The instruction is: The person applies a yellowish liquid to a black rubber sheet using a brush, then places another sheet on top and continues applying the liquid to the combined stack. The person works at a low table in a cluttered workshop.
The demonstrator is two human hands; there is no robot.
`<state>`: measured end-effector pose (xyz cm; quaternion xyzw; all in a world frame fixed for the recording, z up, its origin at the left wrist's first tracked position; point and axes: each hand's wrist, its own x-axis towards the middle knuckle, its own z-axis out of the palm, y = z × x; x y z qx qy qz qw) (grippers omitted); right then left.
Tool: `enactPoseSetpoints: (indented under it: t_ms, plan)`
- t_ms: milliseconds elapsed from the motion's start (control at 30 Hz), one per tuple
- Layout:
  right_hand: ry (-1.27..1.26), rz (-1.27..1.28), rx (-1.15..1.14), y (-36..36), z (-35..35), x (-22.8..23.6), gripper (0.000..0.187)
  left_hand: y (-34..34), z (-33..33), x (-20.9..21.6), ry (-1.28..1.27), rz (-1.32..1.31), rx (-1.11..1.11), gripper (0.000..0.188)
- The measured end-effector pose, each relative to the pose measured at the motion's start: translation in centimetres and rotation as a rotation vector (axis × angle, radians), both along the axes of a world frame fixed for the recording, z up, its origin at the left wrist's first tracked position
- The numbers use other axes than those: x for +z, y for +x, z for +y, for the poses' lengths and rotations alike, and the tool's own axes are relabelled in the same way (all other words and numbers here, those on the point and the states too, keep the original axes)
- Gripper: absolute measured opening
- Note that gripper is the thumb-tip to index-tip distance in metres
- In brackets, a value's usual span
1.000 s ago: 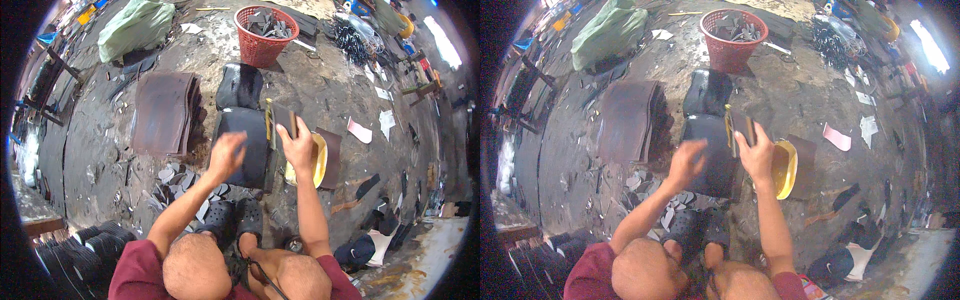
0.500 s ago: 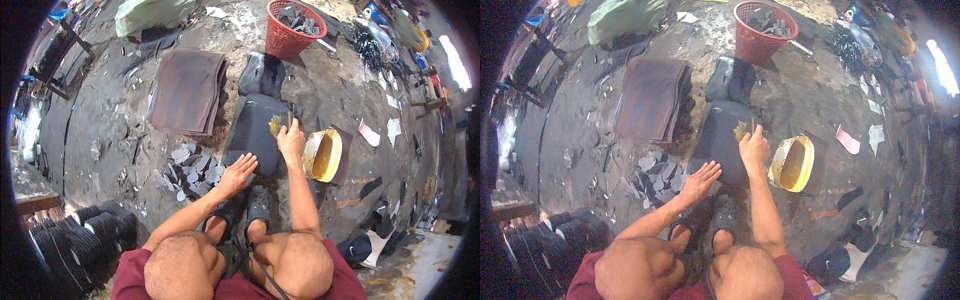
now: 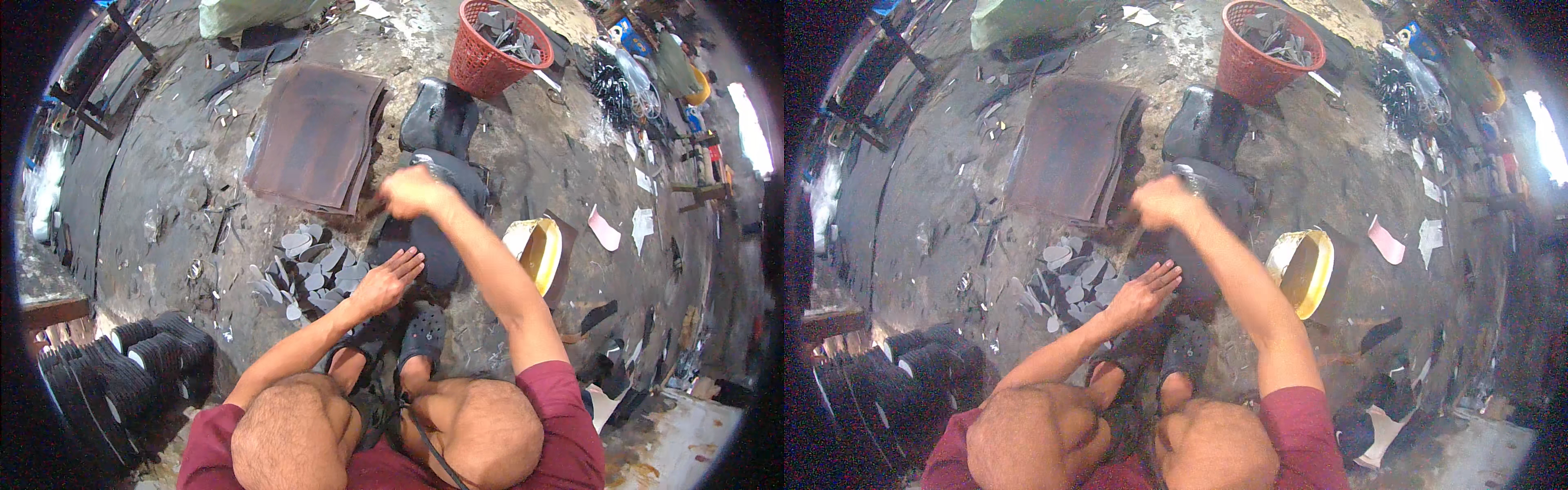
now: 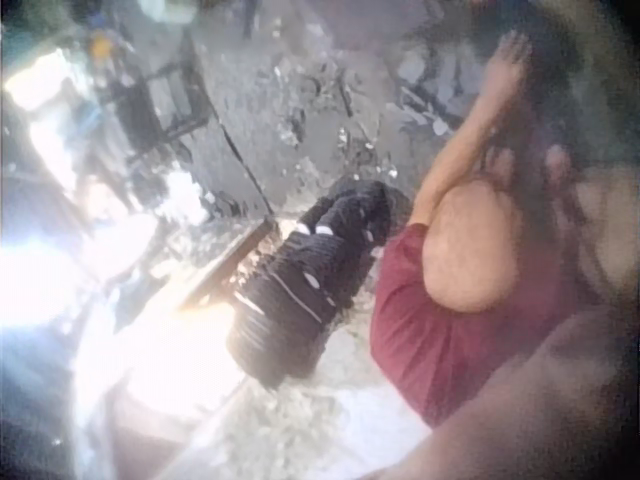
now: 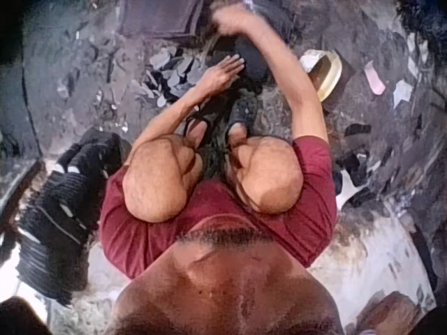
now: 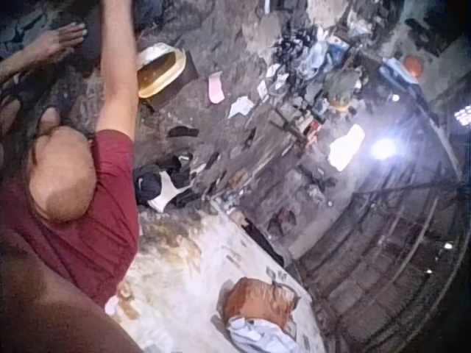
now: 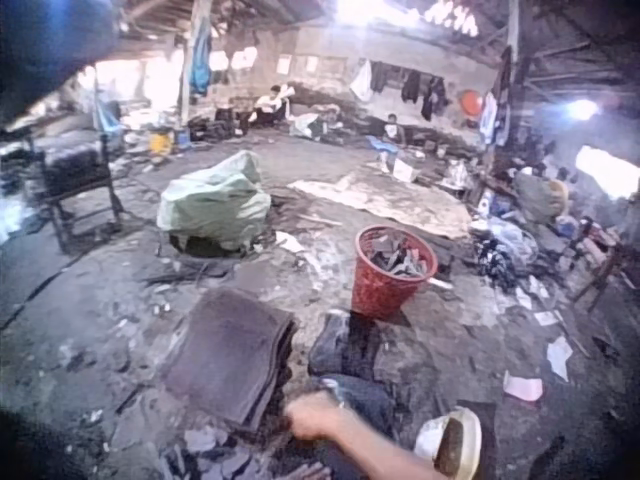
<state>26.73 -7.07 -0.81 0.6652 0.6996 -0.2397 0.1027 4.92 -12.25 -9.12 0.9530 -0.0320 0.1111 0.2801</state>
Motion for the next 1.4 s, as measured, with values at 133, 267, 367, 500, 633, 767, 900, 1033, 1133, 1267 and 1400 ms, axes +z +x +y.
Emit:
enactPoseSetpoints:
  t_ms: [133,267,367,500,633,767,900,1033,1133,1267,1400]
  plan:
    - [0.031,0.228,0.093,-4.6,-3.7,2.4,0.047,0.0,0.0,-0.1,-0.124,0.309,0.041,0.070]
    - [0.397,-0.123,-0.586,5.5,-5.5,2.5,0.037,1.8,0.6,0.2,0.042,0.035,-0.042,0.070]
    - [0.377,-0.122,-0.624,8.6,-7.8,-0.2,0.037,2.1,-0.5,-0.2,0.046,-0.030,-0.042,0.067]
    - [0.169,-0.012,-0.360,1.8,-5.8,0.4,0.033,0.7,-2.5,0.0,0.145,0.062,0.014,0.062]
    - [0.139,0.066,0.070,-8.7,-5.9,-0.8,0.047,0.7,-3.3,-1.7,-0.094,0.392,0.131,0.053]
    - [0.536,0.230,-0.004,-7.5,-7.0,-1.1,0.039,-0.9,-3.2,-4.4,0.023,0.025,0.153,0.049]
    - [0.419,-0.118,-0.521,2.3,-8.0,0.4,0.021,1.9,-1.7,0.0,0.274,0.050,-0.044,0.067]
    - [0.379,-0.085,-0.262,-4.1,-9.6,-1.3,0.024,-0.3,-4.0,-0.9,0.045,-0.072,-0.013,0.060]
    - [0.427,-0.045,-0.215,-7.9,-12.3,-1.6,0.030,-1.7,-6.7,-0.4,-0.127,-0.169,-0.182,0.060]
    - [0.597,-0.168,-0.110,-11.2,-15.2,-2.4,0.032,-3.0,-7.7,-0.4,-0.120,0.079,-0.345,0.052]
    - [0.493,-0.076,-0.148,-12.9,-16.5,-1.9,0.031,-3.2,-8.9,-1.4,-0.347,0.134,-0.261,0.047]
